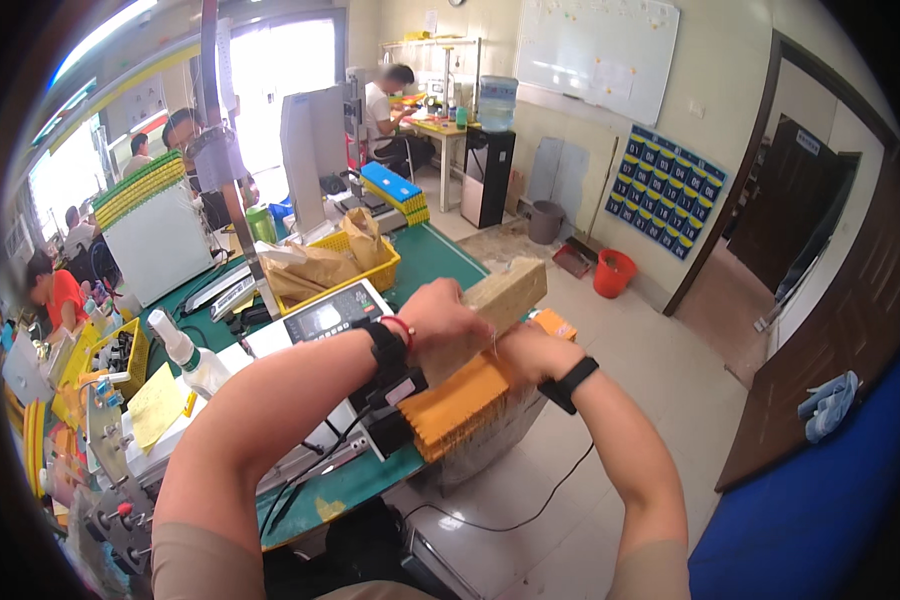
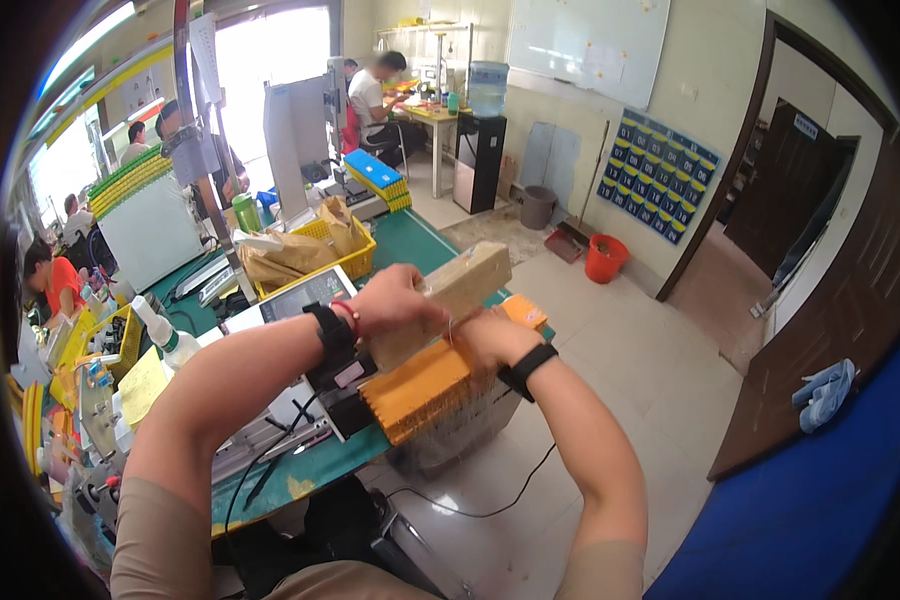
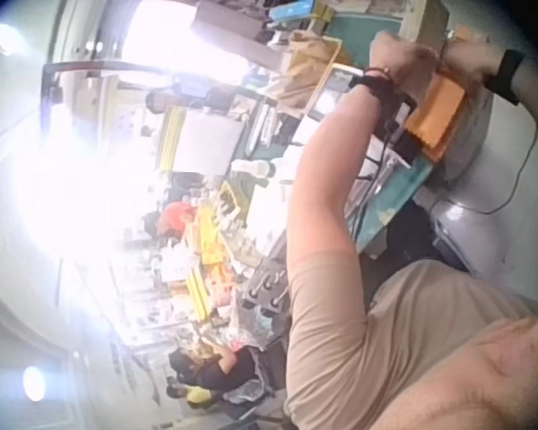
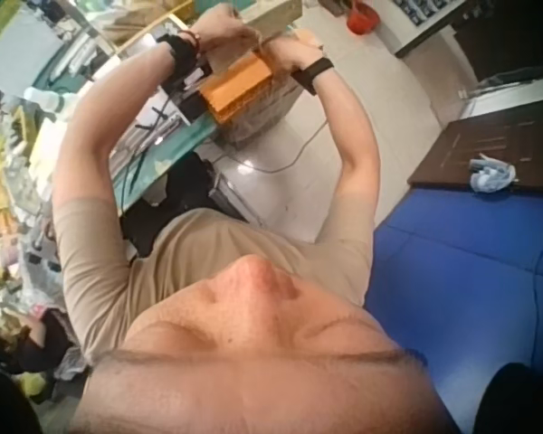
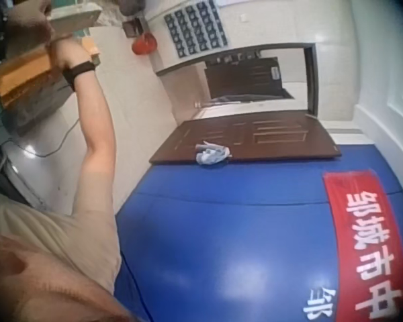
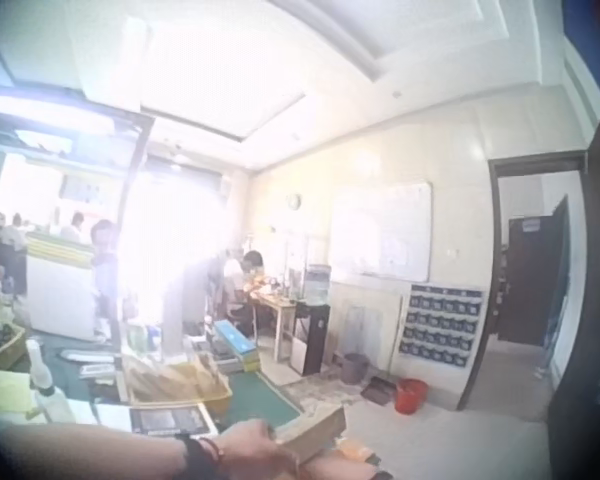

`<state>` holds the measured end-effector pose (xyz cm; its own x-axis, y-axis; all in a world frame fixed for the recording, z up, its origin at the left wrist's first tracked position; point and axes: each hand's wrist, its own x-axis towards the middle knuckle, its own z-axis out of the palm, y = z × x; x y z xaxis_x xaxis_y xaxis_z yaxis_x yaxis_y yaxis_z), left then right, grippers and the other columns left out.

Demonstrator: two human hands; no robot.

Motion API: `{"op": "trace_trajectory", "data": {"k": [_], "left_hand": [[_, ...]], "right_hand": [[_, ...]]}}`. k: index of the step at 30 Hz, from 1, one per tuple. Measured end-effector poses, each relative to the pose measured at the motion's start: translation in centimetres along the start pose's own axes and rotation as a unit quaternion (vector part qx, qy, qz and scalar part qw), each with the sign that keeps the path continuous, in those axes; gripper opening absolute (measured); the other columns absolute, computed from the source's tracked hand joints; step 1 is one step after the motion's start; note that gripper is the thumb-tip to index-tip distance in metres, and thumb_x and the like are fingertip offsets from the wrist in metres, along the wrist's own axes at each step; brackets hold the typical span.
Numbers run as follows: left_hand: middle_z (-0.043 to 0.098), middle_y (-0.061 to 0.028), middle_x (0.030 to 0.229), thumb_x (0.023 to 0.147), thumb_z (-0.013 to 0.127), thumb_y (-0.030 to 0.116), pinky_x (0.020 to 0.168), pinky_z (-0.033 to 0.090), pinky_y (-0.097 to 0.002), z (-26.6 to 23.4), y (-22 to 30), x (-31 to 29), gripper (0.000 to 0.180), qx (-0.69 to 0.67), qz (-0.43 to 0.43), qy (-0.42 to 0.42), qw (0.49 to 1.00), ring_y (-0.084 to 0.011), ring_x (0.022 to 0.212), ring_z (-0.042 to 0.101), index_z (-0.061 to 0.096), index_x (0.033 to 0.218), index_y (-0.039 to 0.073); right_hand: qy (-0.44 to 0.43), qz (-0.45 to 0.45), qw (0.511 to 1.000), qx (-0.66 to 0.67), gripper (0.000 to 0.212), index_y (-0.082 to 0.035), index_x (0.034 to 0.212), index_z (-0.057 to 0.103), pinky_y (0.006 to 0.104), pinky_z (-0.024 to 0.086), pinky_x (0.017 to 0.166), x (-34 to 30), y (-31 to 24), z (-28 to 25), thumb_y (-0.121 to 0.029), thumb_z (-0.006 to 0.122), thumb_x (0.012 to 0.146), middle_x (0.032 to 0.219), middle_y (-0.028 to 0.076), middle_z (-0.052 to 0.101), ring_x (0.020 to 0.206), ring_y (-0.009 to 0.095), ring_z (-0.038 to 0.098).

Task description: The recorder is working at an electronics assembly station, interacting with a piece of equipment and a mesh-back chair.

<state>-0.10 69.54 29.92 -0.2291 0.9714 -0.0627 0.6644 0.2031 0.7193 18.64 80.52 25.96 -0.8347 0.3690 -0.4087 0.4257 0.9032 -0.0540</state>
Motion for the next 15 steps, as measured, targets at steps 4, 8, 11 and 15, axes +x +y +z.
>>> {"op": "trace_trajectory", "data": {"k": [4,8,11,15], "left_hand": [[0.078,-0.0214,0.110,0.075,0.095,0.040,0.091,0.060,-0.0399,0.1,-0.1,-0.4,0.065,0.017,-0.023,-0.005,1.000,-0.0306,0.102,0.077,0.073,0.114,-0.007],[0.078,-0.0231,0.113,0.075,0.095,0.041,0.093,0.060,-0.0413,1.6,-0.2,-0.3,0.067,0.031,-0.017,-0.006,0.999,-0.0338,0.107,0.077,0.073,0.118,-0.006],[0.078,-0.0259,0.114,0.076,0.094,0.043,0.094,0.059,-0.0423,4.3,-0.1,-0.2,0.066,0.063,-0.007,0.003,0.998,-0.0370,0.109,0.076,0.074,0.115,-0.006],[0.075,-0.0292,0.117,0.079,0.088,0.047,0.097,0.059,-0.0464,7.8,-2.6,-0.2,0.071,0.157,0.036,0.034,0.986,-0.0429,0.113,0.074,0.066,0.120,-0.006]], "right_hand": [[0.146,-0.038,0.989,-0.008,0.088,-0.015,0.145,0.066,0.0534,0.040,0.122,-3.7,0.1,2.5,-0.025,0.099,0.064,0.149,0.011,0.064,0.147,0.038,0.050],[0.270,-0.054,0.961,0.020,0.088,-0.014,0.147,0.063,0.0537,0.038,0.124,-10.8,-1.0,4.4,-0.017,0.096,0.066,0.150,0.008,0.063,0.147,0.040,0.047],[0.298,-0.011,0.954,0.025,0.088,-0.014,0.148,0.062,0.0549,0.038,0.125,-15.5,-1.6,7.5,-0.014,0.093,0.066,0.150,0.008,0.062,0.146,0.043,0.046],[0.320,0.039,0.946,0.039,0.082,-0.014,0.147,0.063,0.0564,0.038,0.123,-18.7,-2.4,11.6,-0.008,0.087,0.069,0.153,0.008,0.061,0.145,0.044,0.045]]}}
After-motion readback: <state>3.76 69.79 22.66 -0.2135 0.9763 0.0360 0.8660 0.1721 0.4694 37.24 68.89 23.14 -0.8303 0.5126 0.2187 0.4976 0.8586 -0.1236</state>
